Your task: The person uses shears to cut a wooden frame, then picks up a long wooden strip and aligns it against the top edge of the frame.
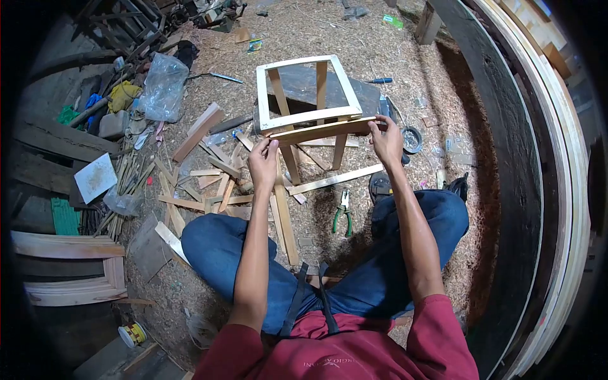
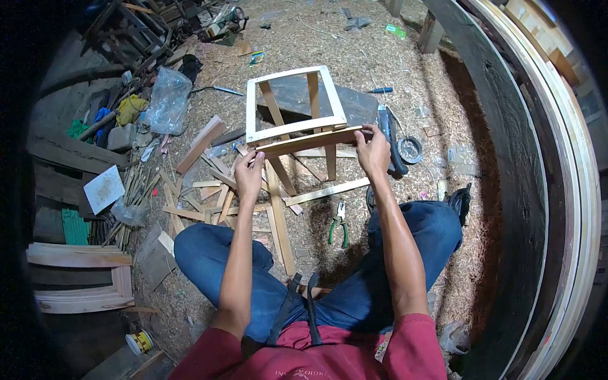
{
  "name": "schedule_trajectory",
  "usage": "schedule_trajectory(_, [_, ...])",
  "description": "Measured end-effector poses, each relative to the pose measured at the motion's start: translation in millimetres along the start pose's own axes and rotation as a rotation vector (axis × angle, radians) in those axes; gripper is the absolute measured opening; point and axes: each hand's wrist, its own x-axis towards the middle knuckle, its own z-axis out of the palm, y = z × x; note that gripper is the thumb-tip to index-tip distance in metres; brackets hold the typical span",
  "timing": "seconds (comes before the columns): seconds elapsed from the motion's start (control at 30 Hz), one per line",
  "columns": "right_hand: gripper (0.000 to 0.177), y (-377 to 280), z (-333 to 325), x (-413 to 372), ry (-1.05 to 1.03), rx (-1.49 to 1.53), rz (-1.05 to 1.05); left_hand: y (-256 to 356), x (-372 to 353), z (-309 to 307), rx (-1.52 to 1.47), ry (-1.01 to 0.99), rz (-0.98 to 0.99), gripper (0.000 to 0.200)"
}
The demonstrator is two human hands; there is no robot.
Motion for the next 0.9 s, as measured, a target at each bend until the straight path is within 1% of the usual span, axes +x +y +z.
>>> schedule_trajectory(0.03, [0.034,-0.1,0.4,-0.3,-0.001,0.011,0.000,-1.6,0.7,-0.8,0.050,-0.003,0.002,0.040])
schedule_trajectory(0.13, [0.033,2.4,2.3,1.4,0.002,0.028,-0.039,-14.5,6.4,1.2,-0.041,0.015,0.003,0.042])
schedule_trajectory(0.17, [0.033,4.2,3.4,1.9,0.010,0.020,-0.037,-18.6,6.7,1.2,-0.002,0.030,-0.003,0.043])
schedule_trajectory(0.33, [0.033,5.1,4.9,2.6,0.036,0.003,-0.037,-14.3,6.6,0.2,0.008,0.035,-0.016,0.043])
schedule_trajectory(0.43, [0.034,4.0,4.3,3.3,0.027,0.005,-0.043,-18.5,8.5,0.3,-0.042,0.030,-0.008,0.043])
schedule_trajectory(0.5, [0.034,3.9,4.2,3.3,0.022,-0.008,-0.028,-16.7,10.3,1.5,-0.051,0.075,0.031,0.035])
schedule_trajectory(0.6, [0.034,0.5,3.6,0.9,0.033,0.021,-0.057,-7.3,9.4,0.3,-0.045,0.111,0.042,0.036])
schedule_trajectory(0.67, [0.034,-7.7,-1.7,-3.1,-0.039,0.070,0.009,-1.7,8.7,-2.6,-0.004,0.103,0.067,0.039])
schedule_trajectory(0.7, [0.034,-3.6,0.3,-1.8,-0.036,0.071,0.010,-2.4,9.5,-4.1,0.037,0.099,0.092,0.041])
schedule_trajectory(0.77, [0.033,3.8,6.1,0.9,0.026,0.050,-0.085,-13.3,12.5,-4.8,0.019,0.074,0.069,0.041])
schedule_trajectory(0.9, [0.032,-1.0,4.3,-2.3,0.029,0.041,-0.085,-21.6,14.9,-4.6,0.006,0.058,0.045,0.040])
